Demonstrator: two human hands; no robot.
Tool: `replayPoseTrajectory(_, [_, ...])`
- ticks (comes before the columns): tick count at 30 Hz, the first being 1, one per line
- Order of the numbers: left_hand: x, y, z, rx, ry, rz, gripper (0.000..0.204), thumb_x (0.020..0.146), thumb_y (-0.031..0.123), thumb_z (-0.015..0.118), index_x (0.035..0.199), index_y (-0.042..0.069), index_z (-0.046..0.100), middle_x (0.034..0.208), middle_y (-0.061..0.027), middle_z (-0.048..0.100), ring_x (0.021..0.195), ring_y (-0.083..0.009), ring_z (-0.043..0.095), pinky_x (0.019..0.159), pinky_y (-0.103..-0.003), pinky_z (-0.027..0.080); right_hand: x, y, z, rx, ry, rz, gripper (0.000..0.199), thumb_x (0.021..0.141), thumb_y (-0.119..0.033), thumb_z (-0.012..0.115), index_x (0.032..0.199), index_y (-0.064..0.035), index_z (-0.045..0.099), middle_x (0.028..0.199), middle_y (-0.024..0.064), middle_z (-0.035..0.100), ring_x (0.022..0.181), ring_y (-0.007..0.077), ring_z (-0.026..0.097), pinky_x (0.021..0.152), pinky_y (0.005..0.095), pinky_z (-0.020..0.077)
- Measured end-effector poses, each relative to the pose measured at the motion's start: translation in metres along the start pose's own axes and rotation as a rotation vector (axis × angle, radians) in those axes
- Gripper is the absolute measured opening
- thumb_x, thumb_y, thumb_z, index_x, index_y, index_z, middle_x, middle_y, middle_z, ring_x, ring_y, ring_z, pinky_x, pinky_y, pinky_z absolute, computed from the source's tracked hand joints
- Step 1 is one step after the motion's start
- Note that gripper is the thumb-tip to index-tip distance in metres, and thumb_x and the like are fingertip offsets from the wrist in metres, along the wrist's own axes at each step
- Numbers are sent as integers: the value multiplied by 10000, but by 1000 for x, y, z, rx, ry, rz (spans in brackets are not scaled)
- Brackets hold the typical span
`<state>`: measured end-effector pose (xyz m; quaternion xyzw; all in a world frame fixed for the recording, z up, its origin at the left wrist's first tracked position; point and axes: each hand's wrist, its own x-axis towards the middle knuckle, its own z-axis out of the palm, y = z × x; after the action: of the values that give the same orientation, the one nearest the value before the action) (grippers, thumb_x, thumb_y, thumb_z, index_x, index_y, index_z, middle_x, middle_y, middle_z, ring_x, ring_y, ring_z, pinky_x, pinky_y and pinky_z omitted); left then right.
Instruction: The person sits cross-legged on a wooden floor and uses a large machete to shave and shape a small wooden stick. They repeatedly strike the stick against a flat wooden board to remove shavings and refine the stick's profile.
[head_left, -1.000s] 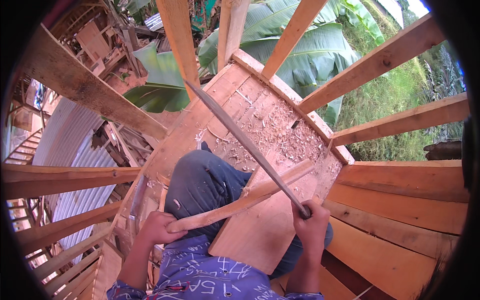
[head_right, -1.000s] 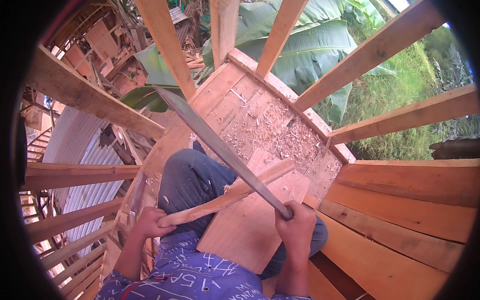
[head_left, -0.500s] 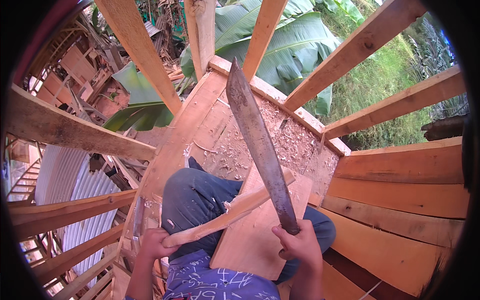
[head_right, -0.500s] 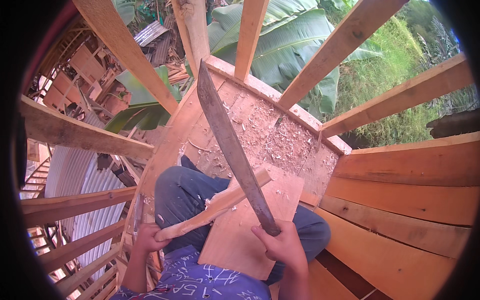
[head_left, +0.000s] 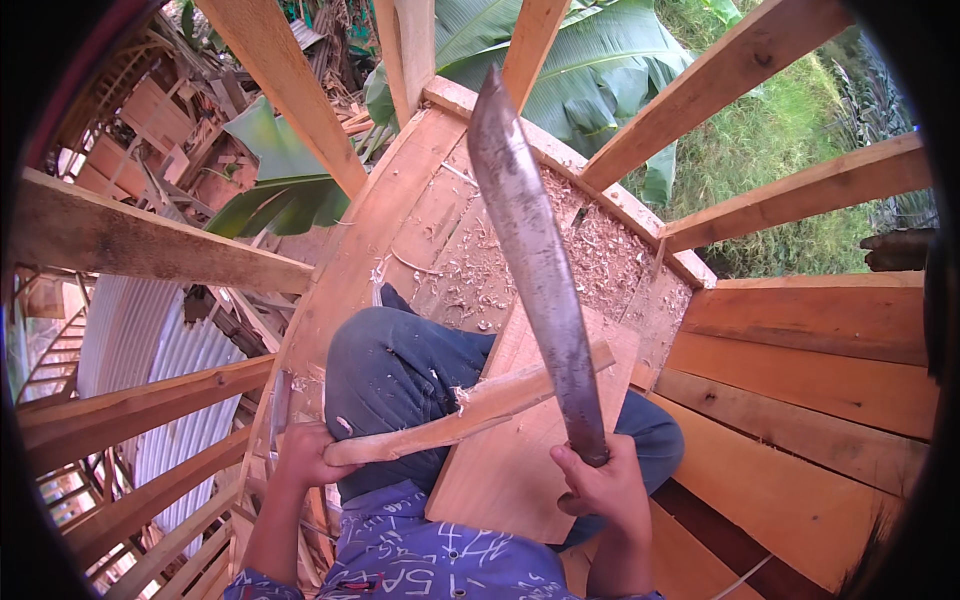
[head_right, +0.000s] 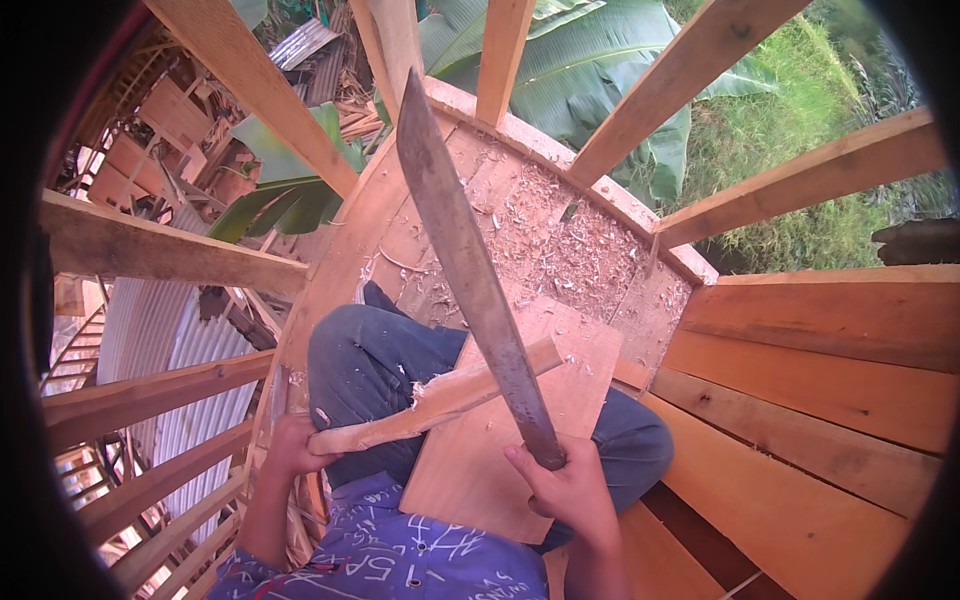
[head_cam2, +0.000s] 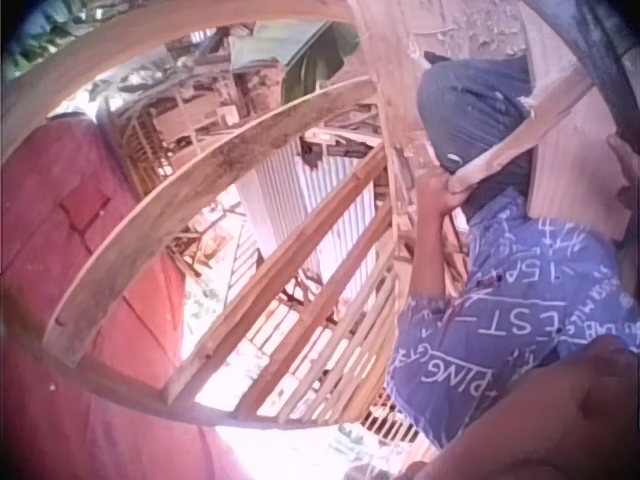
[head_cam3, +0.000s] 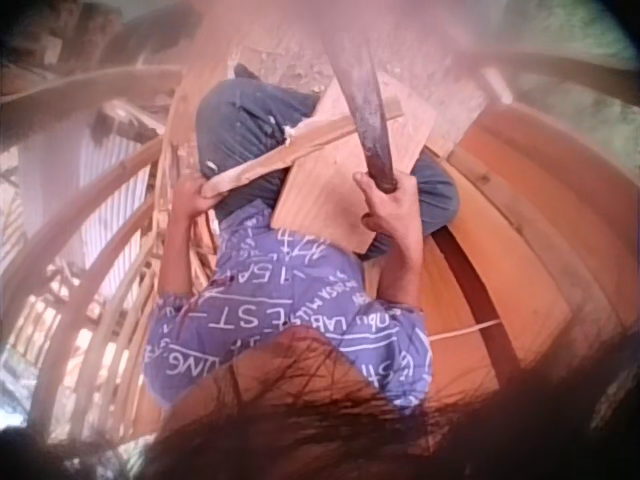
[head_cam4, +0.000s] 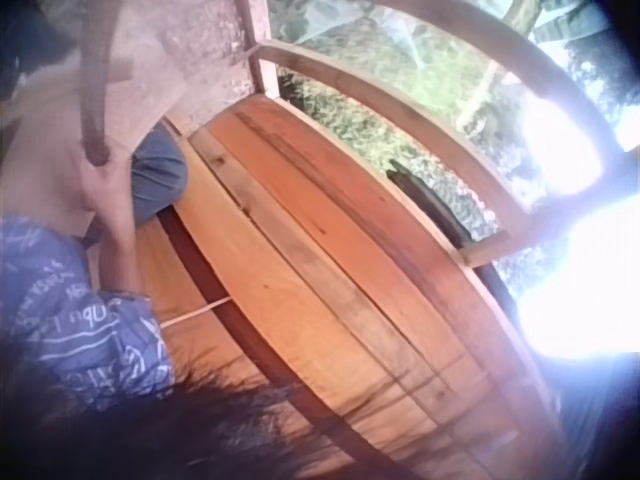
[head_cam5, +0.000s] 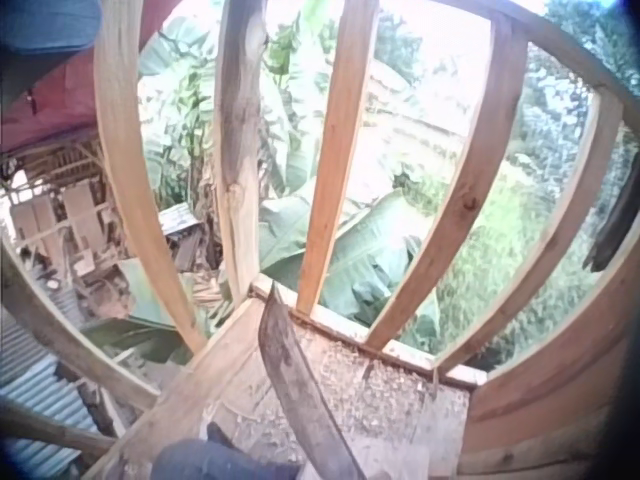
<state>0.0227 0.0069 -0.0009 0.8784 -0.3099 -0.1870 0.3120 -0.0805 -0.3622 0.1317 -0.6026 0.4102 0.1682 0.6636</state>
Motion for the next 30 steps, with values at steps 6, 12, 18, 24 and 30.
replayPoseTrajectory(6, [1,0,-1,-29,-41,-29,339,510,336,838,592,67,650,596,-100,606,558,-286,616,532,-374,483,2,13,6,-44,22,-73,234,871,-166,681,744,-8,564,564,-54,455,440,21,391,358,237,291])
replayPoseTrajectory(12, [8,-1,-7,2,-114,-4,331,518,312,839,650,53,681,608,-111,621,579,-283,634,548,-373,496,-2,18,0,33,-44,-37,230,882,-166,665,734,-22,563,553,-55,455,444,21,394,353,246,287])
replayPoseTrajectory(18, [7,6,-6,-76,-81,-57,333,525,320,837,645,50,684,617,-121,627,565,-295,630,520,-376,480,5,40,10,-58,-124,-48,213,871,-134,662,719,-18,570,522,-24,486,443,41,432,393,223,323])
replayPoseTrajectory(24, [9,6,-9,-43,-146,-88,351,562,349,836,583,44,663,548,-133,584,511,-309,596,497,-379,457,-10,22,8,35,-52,-3,242,883,-166,672,739,-6,560,561,-65,448,474,21,400,394,219,295])
replayPoseTrajectory(30, [2,16,-14,-76,-189,-218,438,598,393,823,562,1,630,531,-163,566,504,-333,583,501,-389,451,-10,32,22,-474,99,-364,231,845,-158,694,737,13,582,499,59,489,450,129,500,457,304,392])
